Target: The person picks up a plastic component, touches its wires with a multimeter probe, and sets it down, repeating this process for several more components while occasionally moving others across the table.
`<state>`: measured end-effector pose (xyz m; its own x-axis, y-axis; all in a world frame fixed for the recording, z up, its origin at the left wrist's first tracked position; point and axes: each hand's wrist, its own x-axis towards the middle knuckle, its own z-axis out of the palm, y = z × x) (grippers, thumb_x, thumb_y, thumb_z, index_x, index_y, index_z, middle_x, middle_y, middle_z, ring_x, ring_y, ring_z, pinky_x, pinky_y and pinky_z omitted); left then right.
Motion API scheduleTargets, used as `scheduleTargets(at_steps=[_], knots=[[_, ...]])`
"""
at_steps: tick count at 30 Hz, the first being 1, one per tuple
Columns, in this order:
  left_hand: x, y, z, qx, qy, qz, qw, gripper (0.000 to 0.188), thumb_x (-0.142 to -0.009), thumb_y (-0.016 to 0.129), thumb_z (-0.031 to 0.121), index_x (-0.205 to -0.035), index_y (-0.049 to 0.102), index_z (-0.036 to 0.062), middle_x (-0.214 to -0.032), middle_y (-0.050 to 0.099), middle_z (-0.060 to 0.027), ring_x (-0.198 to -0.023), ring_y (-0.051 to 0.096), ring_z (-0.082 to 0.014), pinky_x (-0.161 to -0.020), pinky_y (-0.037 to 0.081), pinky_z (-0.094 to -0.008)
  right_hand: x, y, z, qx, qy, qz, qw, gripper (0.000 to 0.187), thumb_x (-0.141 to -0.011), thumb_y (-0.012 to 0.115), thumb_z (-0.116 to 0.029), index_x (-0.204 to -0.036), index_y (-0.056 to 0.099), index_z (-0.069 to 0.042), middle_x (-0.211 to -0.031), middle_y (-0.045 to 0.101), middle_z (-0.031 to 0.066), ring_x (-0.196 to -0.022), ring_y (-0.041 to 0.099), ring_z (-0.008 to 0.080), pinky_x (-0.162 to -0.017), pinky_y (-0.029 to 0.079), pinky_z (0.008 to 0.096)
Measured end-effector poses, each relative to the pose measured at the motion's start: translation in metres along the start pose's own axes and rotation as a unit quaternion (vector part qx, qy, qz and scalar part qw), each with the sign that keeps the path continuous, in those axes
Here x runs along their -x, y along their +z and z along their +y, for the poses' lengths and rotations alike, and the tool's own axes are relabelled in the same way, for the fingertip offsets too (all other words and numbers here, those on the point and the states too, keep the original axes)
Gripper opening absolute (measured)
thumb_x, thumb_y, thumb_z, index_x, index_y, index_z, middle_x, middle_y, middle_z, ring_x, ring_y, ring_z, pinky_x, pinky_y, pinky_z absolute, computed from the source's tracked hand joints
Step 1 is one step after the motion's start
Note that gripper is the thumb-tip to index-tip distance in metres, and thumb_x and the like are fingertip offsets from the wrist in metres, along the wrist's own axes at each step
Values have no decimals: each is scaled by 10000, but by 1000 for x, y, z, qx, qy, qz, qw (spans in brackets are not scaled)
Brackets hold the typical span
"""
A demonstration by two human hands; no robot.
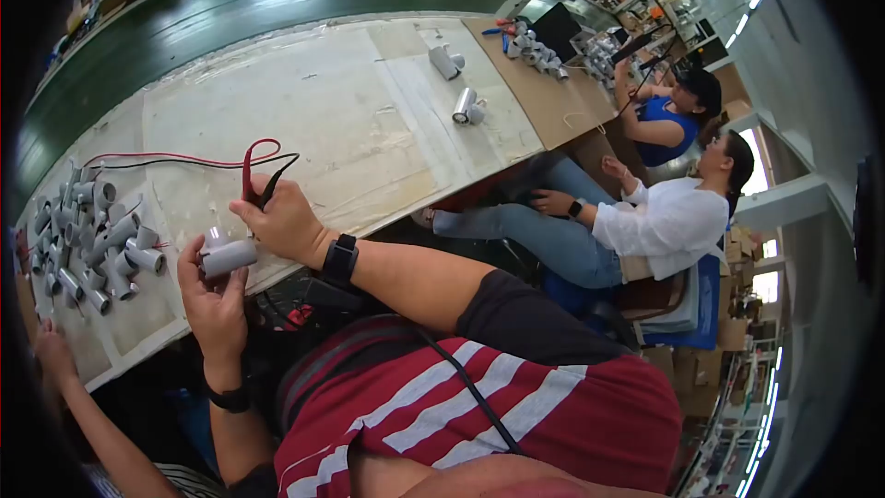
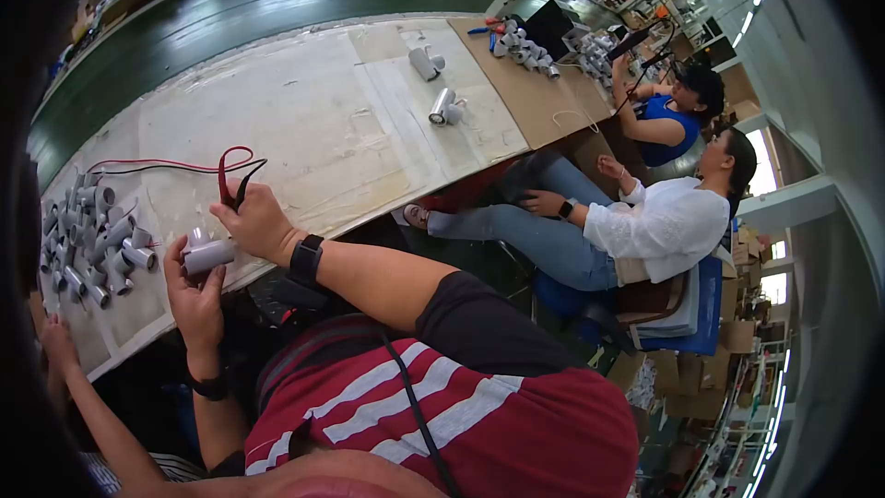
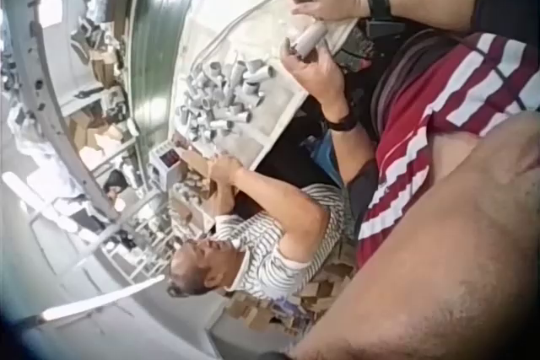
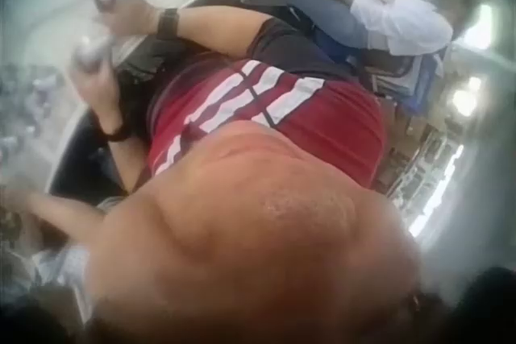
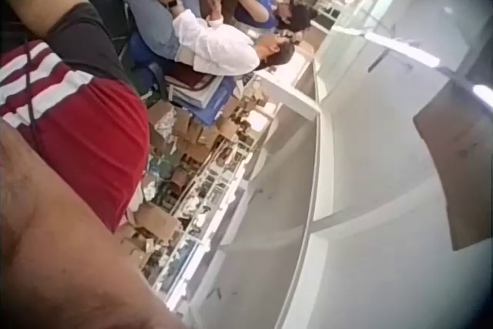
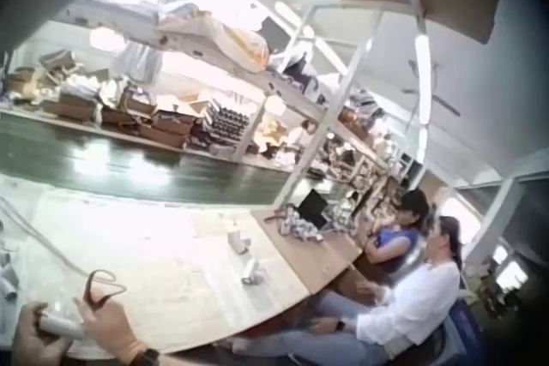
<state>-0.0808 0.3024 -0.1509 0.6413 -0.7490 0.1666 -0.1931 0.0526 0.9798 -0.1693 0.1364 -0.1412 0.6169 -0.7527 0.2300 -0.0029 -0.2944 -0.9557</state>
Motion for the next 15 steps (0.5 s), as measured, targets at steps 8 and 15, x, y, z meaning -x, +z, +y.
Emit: scheduleTargets(at_steps=[8,15], knots=[[-16,21,3,145,-41,36,988,677,-932,687,-44,-1519,370,72,-1380,515,-120,-1104,612,-184,-975,508,-316,-1,5,-3,-13,-4,1,1000,136,-883,720,-86,-854,640,20,-679,637,134,-607,549,181,-588,463,350],[-20,27,1,140,-46,27,989,674,-939,647,-80,-1527,348,54,-1390,510,-126,-1143,601,-189,-978,500,-314,-1,5,3,-12,-1,0,1000,147,-901,727,-126,-898,666,8,-689,654,116,-617,565,165,-601,481,336]])
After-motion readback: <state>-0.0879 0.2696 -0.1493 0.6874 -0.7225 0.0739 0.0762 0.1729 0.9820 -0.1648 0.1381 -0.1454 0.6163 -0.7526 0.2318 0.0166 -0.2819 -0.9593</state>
